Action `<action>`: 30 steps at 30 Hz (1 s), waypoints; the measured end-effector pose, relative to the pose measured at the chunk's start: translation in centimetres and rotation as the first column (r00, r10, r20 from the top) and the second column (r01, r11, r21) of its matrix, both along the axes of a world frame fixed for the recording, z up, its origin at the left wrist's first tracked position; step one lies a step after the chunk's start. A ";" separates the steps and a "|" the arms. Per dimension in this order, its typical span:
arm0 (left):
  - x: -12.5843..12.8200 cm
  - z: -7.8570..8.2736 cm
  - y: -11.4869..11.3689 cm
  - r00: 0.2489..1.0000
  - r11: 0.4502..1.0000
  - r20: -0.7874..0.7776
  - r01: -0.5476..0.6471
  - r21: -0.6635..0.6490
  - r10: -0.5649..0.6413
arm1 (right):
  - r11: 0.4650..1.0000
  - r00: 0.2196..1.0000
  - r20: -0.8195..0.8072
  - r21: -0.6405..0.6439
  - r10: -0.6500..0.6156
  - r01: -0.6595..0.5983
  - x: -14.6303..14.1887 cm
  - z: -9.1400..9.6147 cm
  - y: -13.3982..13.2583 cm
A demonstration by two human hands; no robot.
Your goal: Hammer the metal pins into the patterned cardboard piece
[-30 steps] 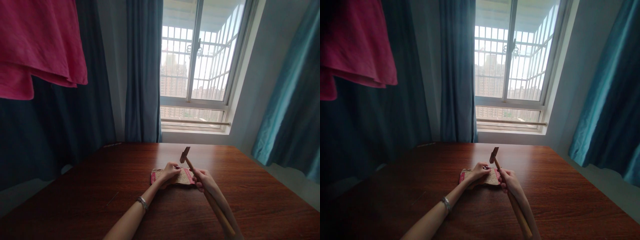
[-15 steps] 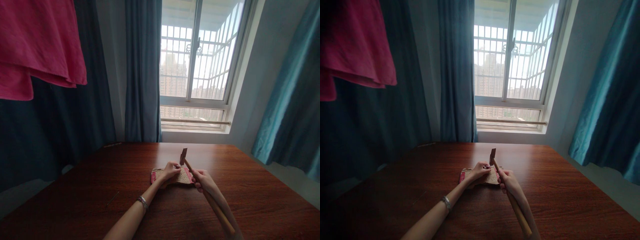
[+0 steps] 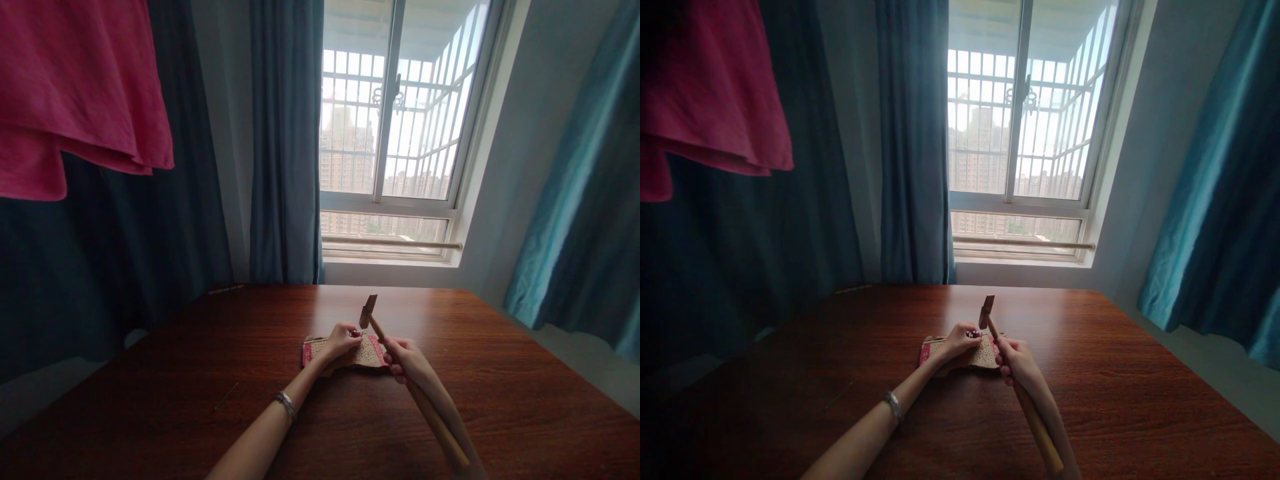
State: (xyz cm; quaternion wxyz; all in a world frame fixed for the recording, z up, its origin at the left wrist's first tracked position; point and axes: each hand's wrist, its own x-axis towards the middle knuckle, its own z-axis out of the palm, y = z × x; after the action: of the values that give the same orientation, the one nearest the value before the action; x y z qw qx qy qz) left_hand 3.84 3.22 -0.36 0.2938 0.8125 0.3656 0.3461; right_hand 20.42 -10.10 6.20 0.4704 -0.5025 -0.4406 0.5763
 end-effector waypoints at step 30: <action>0.1 0.2 0.0 1.000 1.000 -0.016 0.009 -0.011 -0.010 | 0.997 0.997 -0.020 0.008 -0.080 0.080 0.7 -1.0 1.0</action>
State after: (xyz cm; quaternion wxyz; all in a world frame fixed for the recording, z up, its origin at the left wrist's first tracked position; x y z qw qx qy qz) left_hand 3.89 3.25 -0.17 0.2969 0.8153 0.3659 0.3365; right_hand 21.16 -9.12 5.20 0.4998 -0.5119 -0.4178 0.5600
